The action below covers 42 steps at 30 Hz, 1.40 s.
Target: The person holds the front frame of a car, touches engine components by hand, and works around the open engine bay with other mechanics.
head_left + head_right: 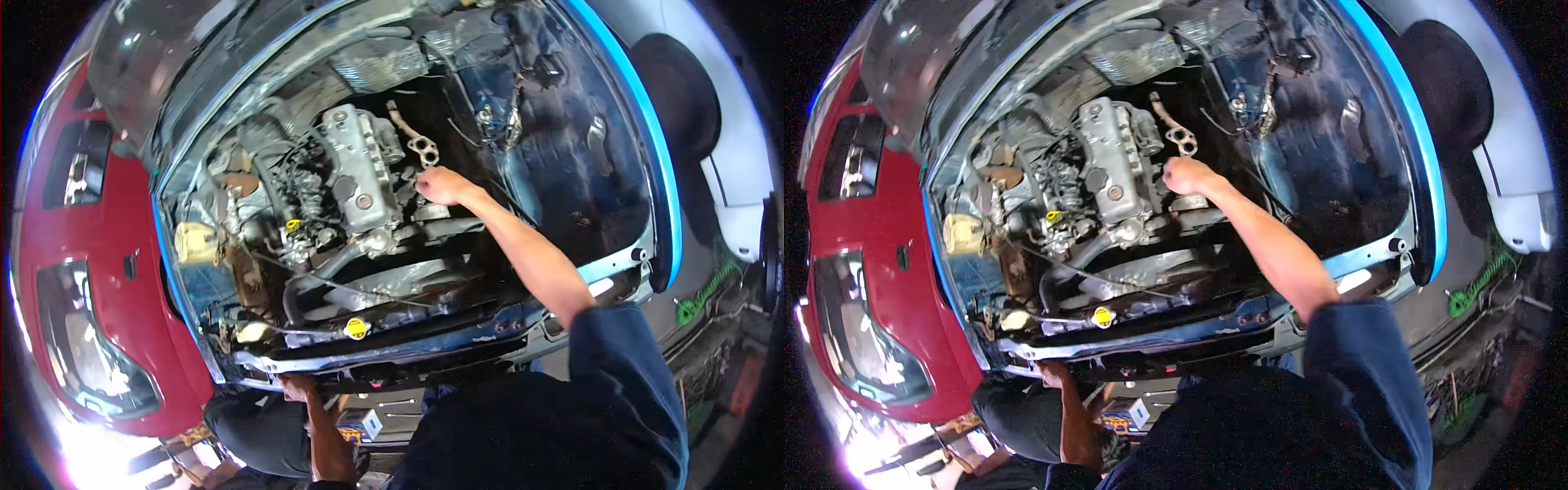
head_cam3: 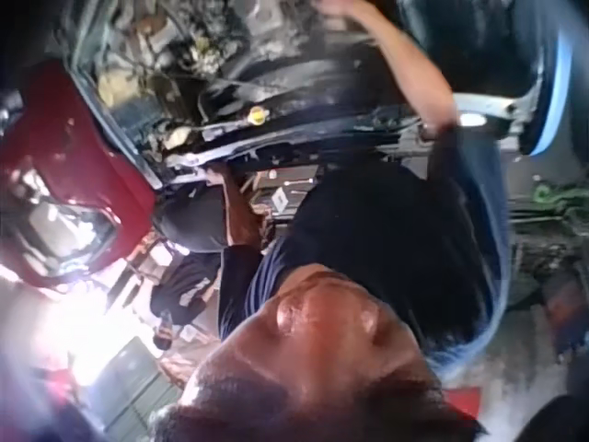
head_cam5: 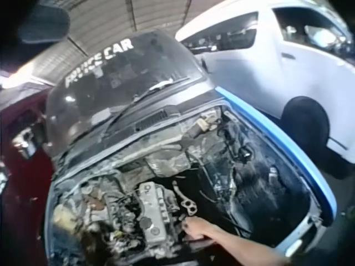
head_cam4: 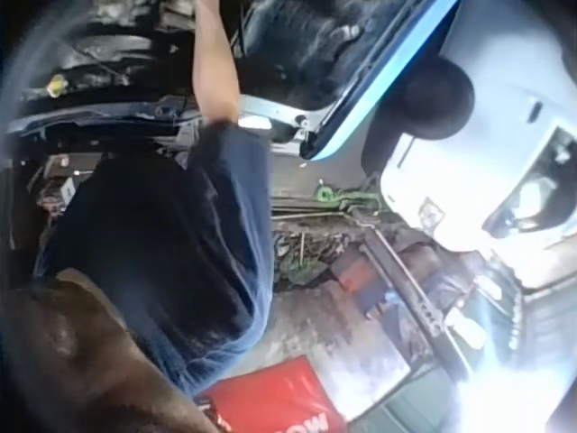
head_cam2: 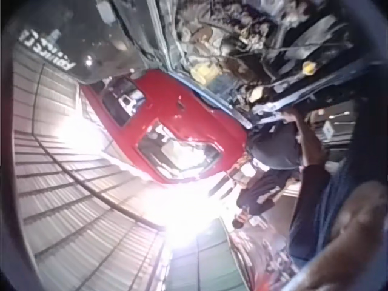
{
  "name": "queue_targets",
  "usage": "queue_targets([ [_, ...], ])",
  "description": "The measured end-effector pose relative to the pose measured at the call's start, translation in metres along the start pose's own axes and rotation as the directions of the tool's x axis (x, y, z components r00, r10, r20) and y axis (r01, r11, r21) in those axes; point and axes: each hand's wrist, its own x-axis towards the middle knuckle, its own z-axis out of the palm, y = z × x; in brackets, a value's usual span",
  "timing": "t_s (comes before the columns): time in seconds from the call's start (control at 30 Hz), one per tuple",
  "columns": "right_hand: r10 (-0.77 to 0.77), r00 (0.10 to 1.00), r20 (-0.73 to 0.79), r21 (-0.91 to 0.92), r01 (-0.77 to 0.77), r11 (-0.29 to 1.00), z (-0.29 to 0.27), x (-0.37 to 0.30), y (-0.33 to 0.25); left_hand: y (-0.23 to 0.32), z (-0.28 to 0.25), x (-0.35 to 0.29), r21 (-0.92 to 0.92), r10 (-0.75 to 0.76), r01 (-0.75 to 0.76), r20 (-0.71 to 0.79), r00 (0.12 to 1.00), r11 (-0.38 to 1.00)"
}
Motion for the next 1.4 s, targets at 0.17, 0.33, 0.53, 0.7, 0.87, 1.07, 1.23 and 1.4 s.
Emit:
queue_targets([
  [0.17, 0.482, 0.875, 0.049, 0.43, -0.454, 0.78, 0.07, 0.042, 0.082, 0.002, 0.021, -0.009, 0.199, 0.188, -0.183, -0.005, 0.982, 0.963],
  [0.33, 0.489, 0.872, 0.028, 0.772, -0.329, 0.544, 0.163, 0.065, 0.062, -0.017, -0.005, -0.007, 0.271, 0.19, -0.185, 0.007, 0.982, 0.945],
  [0.53, 0.541, 0.832, 0.122, 0.939, -0.274, 0.209, 0.2, 0.087, 0.038, -0.023, -0.011, -0.003, 0.324, 0.192, -0.193, 0.037, 0.981, 0.926],
  [0.7, 0.527, 0.838, -0.145, 0.989, 0.107, 0.101, 0.206, 0.092, 0.033, -0.018, -0.016, 0.006, 0.355, 0.21, -0.216, 0.055, 0.976, 0.91],
  [0.87, 0.597, 0.778, -0.193, 0.975, 0.082, 0.209, 0.206, 0.086, 0.061, 0.003, 0.0, 0.001, 0.362, 0.269, -0.292, 0.114, 0.956, 0.885],
  [1.07, 0.597, 0.802, 0.015, 0.999, -0.043, 0.032, 0.172, 0.087, 0.001, -0.02, -0.037, 0.01, 0.4, 0.249, -0.255, 0.068, 0.966, 0.88],
  [1.23, 0.63, 0.774, -0.066, 0.868, -0.267, 0.419, 0.177, 0.075, 0.043, -0.005, 0.002, -0.013, 0.322, 0.287, -0.286, 0.046, 0.957, 0.902],
  [1.4, 0.658, 0.75, -0.069, 0.837, -0.315, 0.447, 0.183, 0.094, 0.002, -0.011, -0.015, -0.003, -0.212, -0.059, 0.028, -0.138, 0.989, 0.977],
])
